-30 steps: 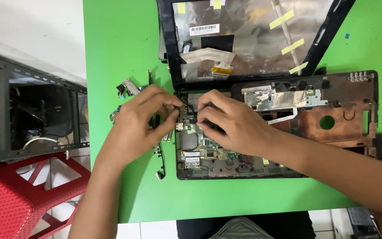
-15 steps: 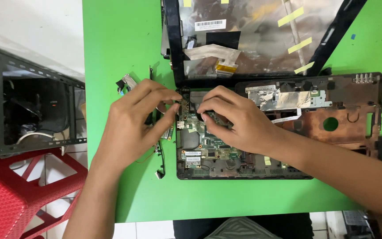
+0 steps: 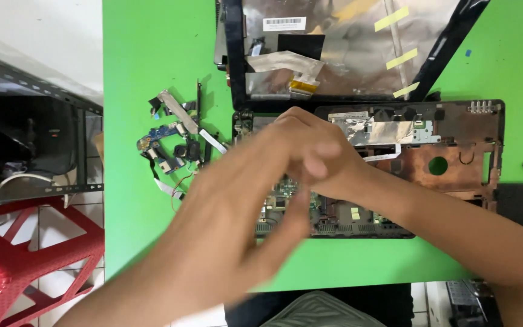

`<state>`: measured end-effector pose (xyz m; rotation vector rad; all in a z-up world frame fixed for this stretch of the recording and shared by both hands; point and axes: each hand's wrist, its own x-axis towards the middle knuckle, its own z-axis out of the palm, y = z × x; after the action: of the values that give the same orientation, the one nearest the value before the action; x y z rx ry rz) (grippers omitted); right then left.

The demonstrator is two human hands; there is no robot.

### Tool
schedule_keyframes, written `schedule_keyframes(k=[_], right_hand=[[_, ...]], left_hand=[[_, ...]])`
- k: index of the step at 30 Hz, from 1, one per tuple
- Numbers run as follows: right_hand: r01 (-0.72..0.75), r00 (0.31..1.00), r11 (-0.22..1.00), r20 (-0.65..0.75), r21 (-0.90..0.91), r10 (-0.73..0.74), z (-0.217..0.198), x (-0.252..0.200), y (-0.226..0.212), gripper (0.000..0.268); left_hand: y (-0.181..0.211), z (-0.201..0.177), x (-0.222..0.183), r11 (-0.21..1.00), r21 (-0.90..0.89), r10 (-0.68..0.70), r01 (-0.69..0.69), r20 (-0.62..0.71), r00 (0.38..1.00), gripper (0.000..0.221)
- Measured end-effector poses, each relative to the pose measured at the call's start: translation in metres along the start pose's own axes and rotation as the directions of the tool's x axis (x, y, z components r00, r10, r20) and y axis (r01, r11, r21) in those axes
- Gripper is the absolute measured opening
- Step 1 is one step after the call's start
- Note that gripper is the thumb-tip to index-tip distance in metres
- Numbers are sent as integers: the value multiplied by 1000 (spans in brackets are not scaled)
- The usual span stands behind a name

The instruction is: The person is assembling a laptop by connecting ribbon cables and fitting the internal frame and keyboard.

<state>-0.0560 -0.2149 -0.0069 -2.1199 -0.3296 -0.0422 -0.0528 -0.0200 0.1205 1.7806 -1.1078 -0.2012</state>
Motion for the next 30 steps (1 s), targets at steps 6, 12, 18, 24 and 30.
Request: schedule_keyframes(k=[6,12,18,24,30], right_hand=[[325,941,928,-35,-183,-336,2,-2,14,26],[309,949,932,4,-188,-314,2,1,7,11],[363,926,917,-47,-163,-375,8,1,25,14],[365,926,921,-52,-137,-374,8,0,21,14],[285,955,957,-102,51,-279,3,3,20,22]], left_hand=[[-74,16,20,960,280,21,12,-117,993,20],[-116,20,19,509,858,329,-66,-122,937,16],[-139,28,15,592,789,439,-165,-143,887,5],[-123,13,5,718,665,297,-205,-26,955,6],[-112,-10,1,863,499,65,-81,49,997,15]])
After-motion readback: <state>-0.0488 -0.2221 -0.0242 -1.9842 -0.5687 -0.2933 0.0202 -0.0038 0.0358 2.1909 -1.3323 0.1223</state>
